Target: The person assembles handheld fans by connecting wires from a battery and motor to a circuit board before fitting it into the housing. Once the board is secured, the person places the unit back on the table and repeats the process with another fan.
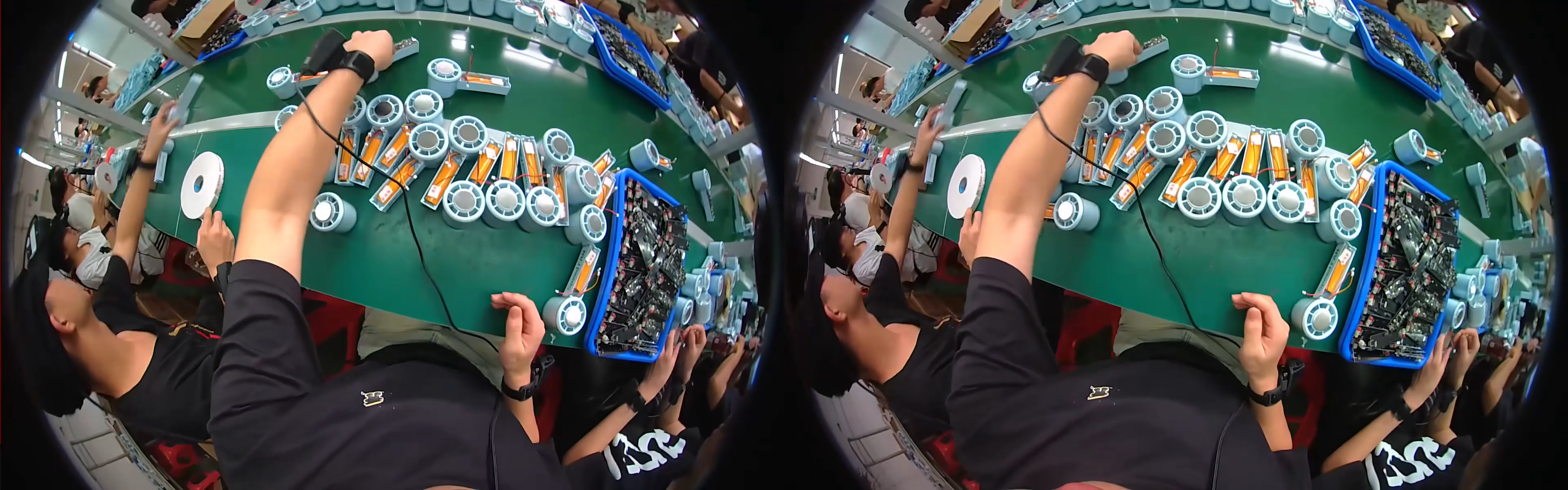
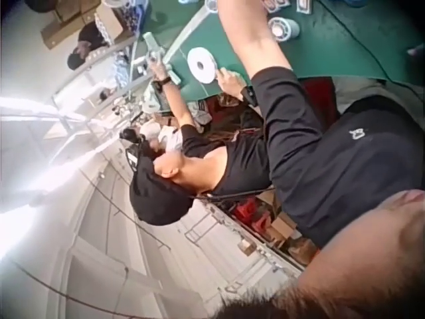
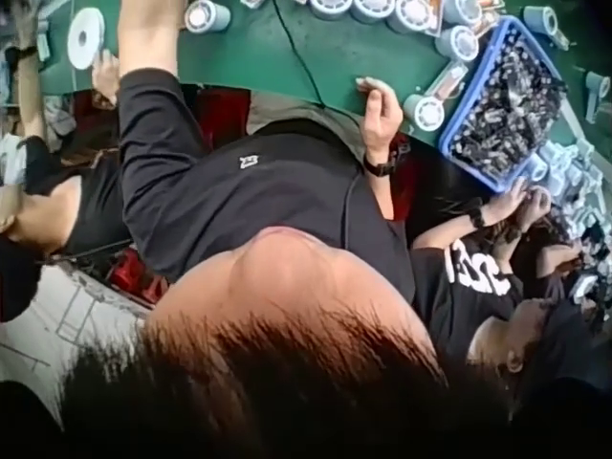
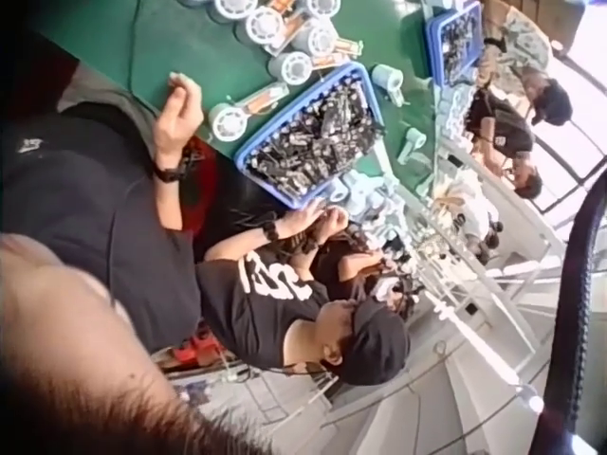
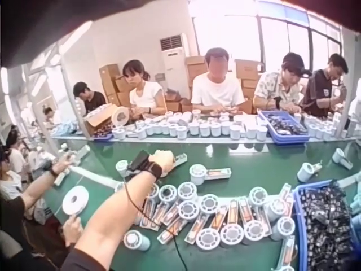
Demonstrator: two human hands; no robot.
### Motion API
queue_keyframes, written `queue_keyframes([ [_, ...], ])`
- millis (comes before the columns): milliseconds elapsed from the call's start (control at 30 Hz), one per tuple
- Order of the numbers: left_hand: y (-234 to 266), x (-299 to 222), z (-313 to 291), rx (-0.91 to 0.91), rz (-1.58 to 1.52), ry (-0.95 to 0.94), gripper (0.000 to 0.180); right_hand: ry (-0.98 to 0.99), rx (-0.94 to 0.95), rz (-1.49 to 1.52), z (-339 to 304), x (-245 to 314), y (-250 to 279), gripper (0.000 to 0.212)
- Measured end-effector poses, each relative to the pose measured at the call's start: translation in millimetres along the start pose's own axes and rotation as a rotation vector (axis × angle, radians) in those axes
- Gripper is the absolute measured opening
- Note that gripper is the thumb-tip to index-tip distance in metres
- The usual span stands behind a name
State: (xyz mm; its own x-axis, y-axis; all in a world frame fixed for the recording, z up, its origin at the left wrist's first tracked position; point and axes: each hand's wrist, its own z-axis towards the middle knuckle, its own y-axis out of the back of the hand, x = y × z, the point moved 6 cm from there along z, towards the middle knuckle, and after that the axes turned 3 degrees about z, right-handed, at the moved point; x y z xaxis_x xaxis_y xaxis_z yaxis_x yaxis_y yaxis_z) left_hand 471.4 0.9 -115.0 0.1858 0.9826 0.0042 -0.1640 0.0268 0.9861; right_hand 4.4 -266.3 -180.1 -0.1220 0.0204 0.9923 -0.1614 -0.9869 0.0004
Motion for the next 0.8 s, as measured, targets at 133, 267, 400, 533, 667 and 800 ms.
queue_keyframes([
  [133, 36.7, -55.8, -27.4, 0.258, -0.357, -0.342, 0.031, -0.02, -0.034, 0.048, 0.4, 1.0, -1.1, 0.019],
  [267, 43.2, -92.3, -106.6, 0.403, -0.15, -0.306, 0.04, -0.023, -0.033, 0.06, 0.3, 2.7, -3.4, 0.017],
  [400, 30.5, -79.5, -104.1, 0.157, -0.111, -0.399, 0.044, -0.014, -0.013, 0.009, -1.4, -0.7, -3.0, 0.016],
  [533, 49.9, -71.2, -102.9, 0.06, -0.341, -0.419, 0.044, 0.003, -0.015, 0.012, -4.0, -4.5, -1.8, 0.017],
  [667, 102.4, -31.9, -107.0, -0.35, -0.604, -0.304, 0.041, 0.023, -0.026, 0.015, -4.4, 0.7, -4.7, 0.016],
  [800, 176.2, -29.5, -152.6, -0.569, -0.862, -0.224, 0.044, 0.046, 0.026, -0.2, 1.2, 4.7, -4.7, 0.015],
])
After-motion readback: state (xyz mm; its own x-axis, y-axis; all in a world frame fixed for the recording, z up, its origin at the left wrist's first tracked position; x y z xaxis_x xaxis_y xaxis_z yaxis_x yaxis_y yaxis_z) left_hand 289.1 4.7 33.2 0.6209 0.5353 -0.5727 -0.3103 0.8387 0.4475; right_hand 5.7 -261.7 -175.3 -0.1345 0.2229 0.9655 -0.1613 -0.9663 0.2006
